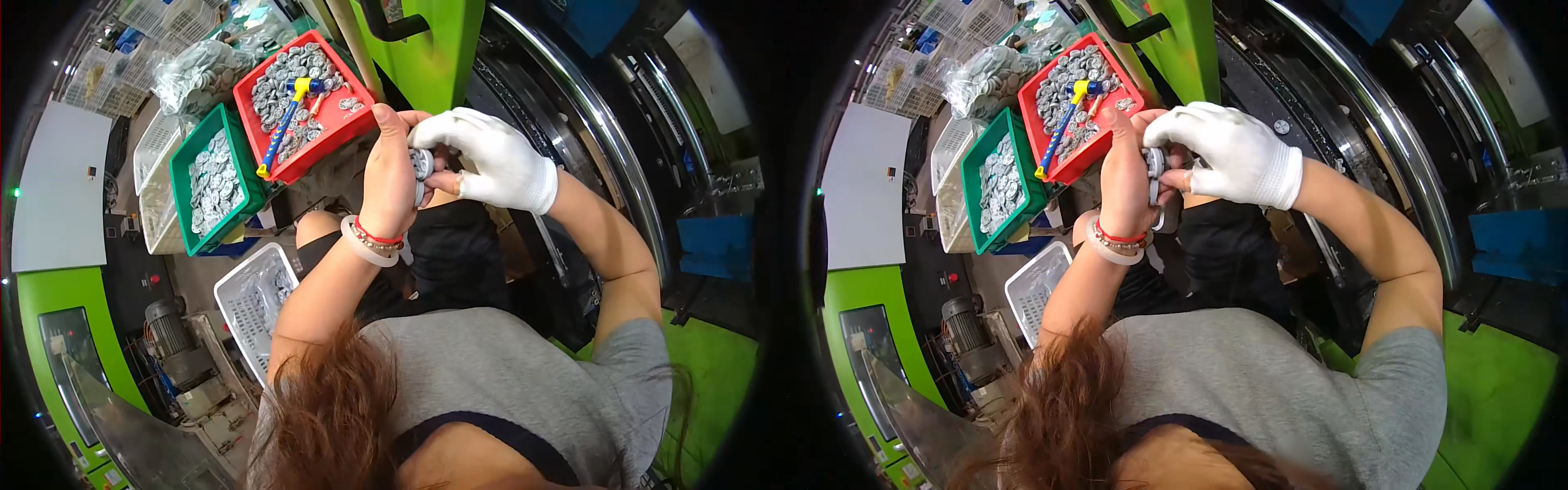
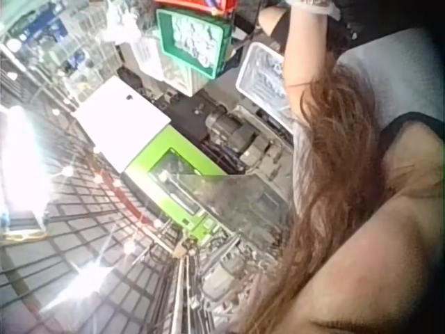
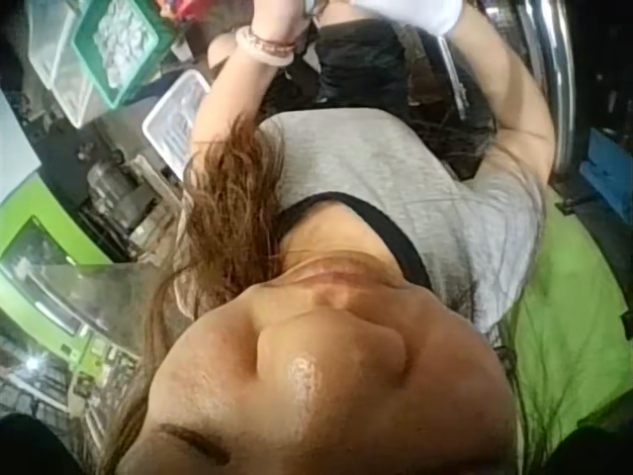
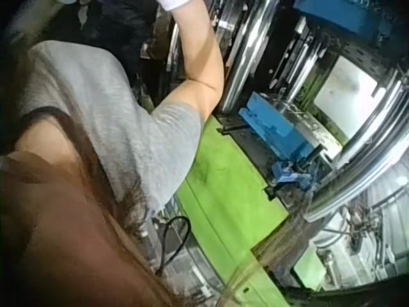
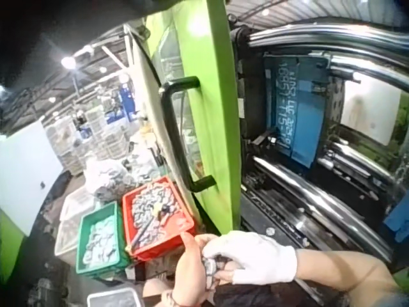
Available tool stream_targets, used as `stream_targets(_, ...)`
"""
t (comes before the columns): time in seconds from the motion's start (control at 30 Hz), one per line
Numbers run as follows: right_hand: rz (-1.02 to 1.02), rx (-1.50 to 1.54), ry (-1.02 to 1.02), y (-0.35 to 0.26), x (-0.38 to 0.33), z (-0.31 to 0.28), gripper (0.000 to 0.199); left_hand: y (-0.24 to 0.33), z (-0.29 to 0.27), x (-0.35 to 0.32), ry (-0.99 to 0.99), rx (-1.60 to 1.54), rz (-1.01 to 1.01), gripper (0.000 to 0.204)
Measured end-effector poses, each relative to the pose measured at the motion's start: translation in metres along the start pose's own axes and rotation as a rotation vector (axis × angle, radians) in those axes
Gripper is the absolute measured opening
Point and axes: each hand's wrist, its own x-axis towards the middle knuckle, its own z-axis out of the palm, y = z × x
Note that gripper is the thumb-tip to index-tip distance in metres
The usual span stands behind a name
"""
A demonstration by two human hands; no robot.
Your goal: Inspect electronic components and place them into an injection molding machine for assembly.
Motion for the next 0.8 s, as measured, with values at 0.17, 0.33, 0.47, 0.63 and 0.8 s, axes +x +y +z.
stream_targets(0.17,0.036,0.087,0.040,-0.003,-0.009,0.001,0.038,0.000,0.005,-0.003,-0.072,0.028,0.037,0.068)
stream_targets(0.33,-0.193,-0.125,0.250,0.004,-0.001,-0.016,0.042,-0.001,-0.008,-0.009,-0.264,-0.190,-0.086,0.045)
stream_targets(0.47,-0.035,0.057,0.169,0.001,-0.003,-0.013,0.039,0.005,-0.010,-0.012,-0.349,-0.342,-0.120,0.021)
stream_targets(0.63,0.287,0.684,0.105,0.002,-0.009,-0.019,0.036,0.008,-0.008,-0.006,-0.420,-0.271,-0.109,0.020)
stream_targets(0.8,0.180,0.705,0.246,0.016,-0.013,-0.047,0.037,-0.001,-0.007,-0.003,-0.308,-0.233,-0.170,0.024)
